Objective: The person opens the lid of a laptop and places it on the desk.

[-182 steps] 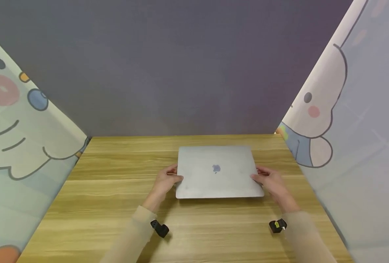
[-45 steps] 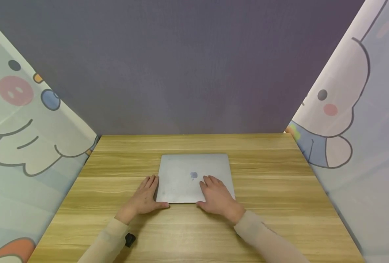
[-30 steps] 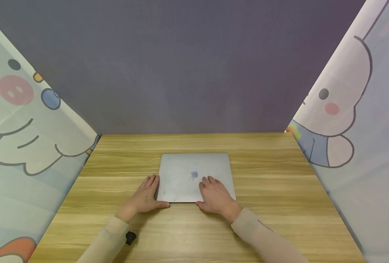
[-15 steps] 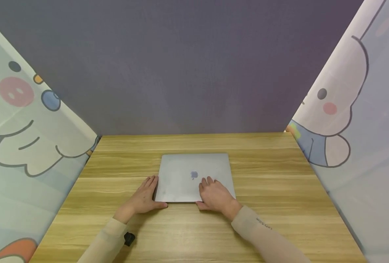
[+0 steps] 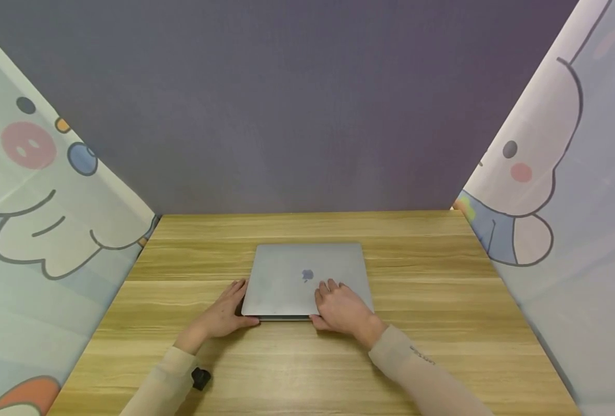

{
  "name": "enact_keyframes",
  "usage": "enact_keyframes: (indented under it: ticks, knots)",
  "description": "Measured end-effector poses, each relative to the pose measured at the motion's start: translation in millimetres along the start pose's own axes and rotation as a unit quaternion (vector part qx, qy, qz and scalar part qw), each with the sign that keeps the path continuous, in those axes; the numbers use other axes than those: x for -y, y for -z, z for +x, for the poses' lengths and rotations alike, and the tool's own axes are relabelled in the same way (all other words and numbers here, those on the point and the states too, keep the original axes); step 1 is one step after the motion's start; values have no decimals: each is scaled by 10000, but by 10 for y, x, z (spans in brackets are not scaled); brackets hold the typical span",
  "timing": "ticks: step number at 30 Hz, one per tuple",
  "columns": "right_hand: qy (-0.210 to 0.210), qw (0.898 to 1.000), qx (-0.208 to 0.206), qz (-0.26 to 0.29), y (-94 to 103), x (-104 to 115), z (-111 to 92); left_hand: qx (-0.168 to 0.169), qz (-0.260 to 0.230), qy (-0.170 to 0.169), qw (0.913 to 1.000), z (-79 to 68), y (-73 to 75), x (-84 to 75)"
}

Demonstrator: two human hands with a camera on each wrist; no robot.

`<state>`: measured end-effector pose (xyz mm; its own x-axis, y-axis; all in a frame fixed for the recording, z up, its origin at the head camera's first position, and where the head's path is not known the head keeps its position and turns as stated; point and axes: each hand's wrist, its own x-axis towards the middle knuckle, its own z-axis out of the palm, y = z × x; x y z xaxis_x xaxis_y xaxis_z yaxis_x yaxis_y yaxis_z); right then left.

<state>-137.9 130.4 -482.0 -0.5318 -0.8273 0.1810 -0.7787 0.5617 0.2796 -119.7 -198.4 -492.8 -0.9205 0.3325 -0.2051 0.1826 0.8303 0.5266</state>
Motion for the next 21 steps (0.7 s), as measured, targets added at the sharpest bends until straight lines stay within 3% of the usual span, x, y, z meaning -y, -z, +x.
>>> enact_keyframes:
  ticks: [12,21]
  knots:
    - [206,9984,-483,225,81,-95,38,97,-63,-179,9998,-9,9,15]
    - [216,9965,-629,501,151,-149,57,73,187,-11,9998,5,17,-29]
